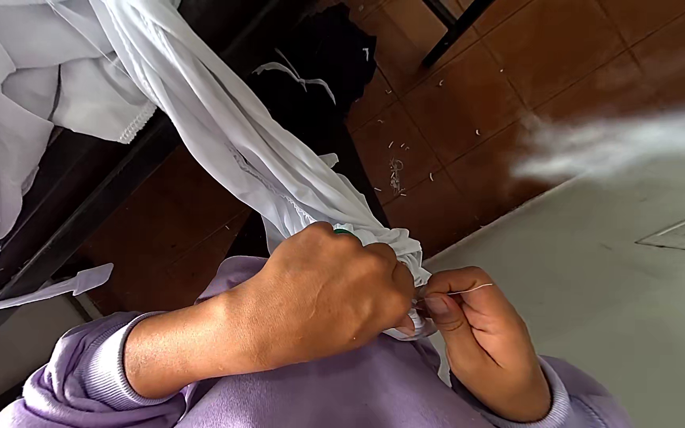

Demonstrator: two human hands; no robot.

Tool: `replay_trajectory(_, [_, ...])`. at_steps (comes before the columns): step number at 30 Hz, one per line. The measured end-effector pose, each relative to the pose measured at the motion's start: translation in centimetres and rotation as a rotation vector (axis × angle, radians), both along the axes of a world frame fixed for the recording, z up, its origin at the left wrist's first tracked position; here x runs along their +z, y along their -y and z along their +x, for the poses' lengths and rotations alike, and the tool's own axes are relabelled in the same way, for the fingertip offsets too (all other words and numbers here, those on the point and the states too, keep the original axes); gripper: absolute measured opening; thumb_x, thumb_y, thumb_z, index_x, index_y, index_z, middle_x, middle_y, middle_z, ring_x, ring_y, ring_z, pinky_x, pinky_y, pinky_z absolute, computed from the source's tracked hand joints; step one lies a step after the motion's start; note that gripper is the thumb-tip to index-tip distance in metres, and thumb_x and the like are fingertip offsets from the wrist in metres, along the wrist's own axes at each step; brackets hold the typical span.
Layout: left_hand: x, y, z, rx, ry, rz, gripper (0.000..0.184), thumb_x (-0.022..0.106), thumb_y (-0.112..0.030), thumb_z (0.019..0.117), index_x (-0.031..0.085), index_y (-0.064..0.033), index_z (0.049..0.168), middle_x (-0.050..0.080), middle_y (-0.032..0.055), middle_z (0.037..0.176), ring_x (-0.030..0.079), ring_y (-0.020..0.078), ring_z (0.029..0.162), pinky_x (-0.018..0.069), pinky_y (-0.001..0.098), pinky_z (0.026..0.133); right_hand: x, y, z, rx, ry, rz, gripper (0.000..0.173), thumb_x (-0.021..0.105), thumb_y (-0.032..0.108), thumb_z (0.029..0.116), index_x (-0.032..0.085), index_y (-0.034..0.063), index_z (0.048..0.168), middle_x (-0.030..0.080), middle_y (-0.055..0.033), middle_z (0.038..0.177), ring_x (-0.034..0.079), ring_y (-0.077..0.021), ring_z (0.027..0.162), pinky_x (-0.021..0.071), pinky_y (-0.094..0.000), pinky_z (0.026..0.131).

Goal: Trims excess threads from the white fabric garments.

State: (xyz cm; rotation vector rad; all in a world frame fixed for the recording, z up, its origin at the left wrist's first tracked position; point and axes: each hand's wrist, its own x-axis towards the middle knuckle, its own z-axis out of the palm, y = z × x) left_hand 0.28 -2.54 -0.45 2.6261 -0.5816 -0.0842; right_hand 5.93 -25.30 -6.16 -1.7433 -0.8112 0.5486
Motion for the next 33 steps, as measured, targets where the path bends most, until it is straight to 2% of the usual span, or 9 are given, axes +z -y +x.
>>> replay_trajectory(9, [-1.3, 0.5, -0.4, 0.033, 0.015, -0.055, 0.038, 0.055, -0.038, 0.1021, 0.067, -0.0113, 0.078, 0.051, 0.0003, 0.062, 0.051, 0.0169, 0.053, 0.0322, 0.0309, 0.045, -0.1, -0.3, 0.4, 0.04, -0.02, -0.013, 0.018, 0.043, 0.033, 0.1102, 0.051, 0.019, 0.103, 0.055, 0.0108, 0.08, 0.056, 0.0067, 0.07, 0.049, -0.0102, 0.064])
replay_trajectory(13, [-2.3, 0.4, -1.0, 0.051, -0.114, -0.181, 0.041, 0.06, -0.05, 0.0972, 0.069, -0.0105, 0.088, 0.058, 0.0004, 0.07, 0.06, 0.0172, 0.062, 0.0436, 0.033, 0.051, -1.0, 0.5, 1.2, -0.086, -0.079, 0.01, 0.016, 0.046, 0.038, 0.1093, 0.057, 0.0257, 0.109, 0.066, 0.0141, 0.087, 0.065, 0.0023, 0.077, 0.0564, -0.0166, 0.07])
replay_trajectory(17, [-4.9, 0.8, -2.6, 0.053, -0.214, -0.284, 0.007, 0.07, -0.016, 0.0911, 0.072, -0.0086, 0.092, 0.067, 0.0049, 0.078, 0.068, 0.0222, 0.073, 0.0532, 0.0393, 0.06, -4.4, 2.3, 4.7, -0.511, -0.007, 0.021, 0.012, 0.048, 0.019, 0.1065, 0.051, 0.012, 0.116, 0.07, 0.0032, 0.122, 0.069, -0.0095, 0.112, 0.0582, -0.0306, 0.095])
replay_trajectory(19, [-5.4, 0.9, -3.1, 0.029, -0.242, -0.355, 0.005, 0.067, -0.007, 0.0911, 0.071, -0.0069, 0.09, 0.068, 0.0065, 0.08, 0.069, 0.0234, 0.078, 0.0551, 0.0406, 0.065, -4.8, 1.4, 5.9, -0.443, 0.156, -0.012, 0.031, 0.051, 0.017, 0.1029, 0.05, -0.0048, 0.125, 0.054, -0.0114, 0.145, 0.051, -0.0114, 0.135, 0.0467, -0.0283, 0.107])
replay_trajectory(24, [-5.1, 1.8, -3.5, -0.07, -0.337, -0.537, 0.008, 0.064, -0.002, 0.0924, 0.071, -0.0026, 0.091, 0.07, 0.0125, 0.086, 0.07, 0.0303, 0.086, 0.0549, 0.0471, 0.074, -1.9, -7.5, 5.0, 0.014, 0.301, 0.022, 0.063, 0.062, 0.045, 0.0982, 0.05, -0.0013, 0.14, 0.049, -0.0187, 0.151, 0.042, -0.0261, 0.146, 0.0384, -0.0461, 0.118])
replay_trajectory(27, [-4.7, 2.2, -4.0, -0.062, -0.293, -0.555, 0.008, 0.064, -0.001, 0.0911, 0.071, -0.0033, 0.091, 0.07, 0.0129, 0.094, 0.07, 0.03, 0.09, 0.0551, 0.0464, 0.075, -0.7, -12.8, 4.2, 0.143, 0.329, 0.001, 0.082, 0.066, 0.047, 0.0948, 0.035, -0.0035, 0.152, 0.068, -0.0171, 0.125, 0.068, -0.0204, 0.11, 0.0577, -0.0401, 0.092])
replay_trajectory(29, [-4.5, 2.2, -4.6, -0.022, -0.267, -0.529, 0.009, 0.061, 0.0, 0.0937, 0.07, -0.0026, 0.092, 0.068, 0.0138, 0.098, 0.069, 0.0294, 0.089, 0.0562, 0.0443, 0.073, -1.3, -14.6, 4.2, 0.117, 0.291, 0.055, 0.053, 0.061, 0.032, 0.1008, 0.053, -0.0028, 0.14, 0.07, -0.0074, 0.083, 0.066, -0.0122, 0.067, 0.0566, -0.0323, 0.059])
replay_trajectory(31, [-4.4, 2.0, -5.1, 0.054, -0.245, -0.457, 0.012, 0.057, -0.002, 0.0988, 0.068, -0.0021, 0.094, 0.068, 0.0139, 0.096, 0.069, 0.0292, 0.085, 0.0567, 0.0424, 0.07, -1.9, -14.0, 4.9, 0.048, 0.183, 0.095, 0.025, 0.053, 0.022, 0.105, 0.068, 0.002, 0.11, 0.066, 0.0023, 0.077, 0.059, 0.0023, 0.064, 0.0518, -0.0172, 0.059])
replay_trajectory(33, [-4.5, 1.9, -5.7, 0.133, -0.252, -0.395, 0.012, 0.056, -0.005, 0.1001, 0.066, -0.0027, 0.095, 0.067, 0.0133, 0.085, 0.069, 0.0299, 0.077, 0.0559, 0.0429, 0.065, -2.8, -11.5, 6.0, -0.065, 0.061, 0.072, 0.022, 0.051, 0.021, 0.1063, 0.065, 0.0045, 0.1, 0.061, 0.0088, 0.077, 0.057, 0.008, 0.065, 0.0506, -0.0127, 0.061])
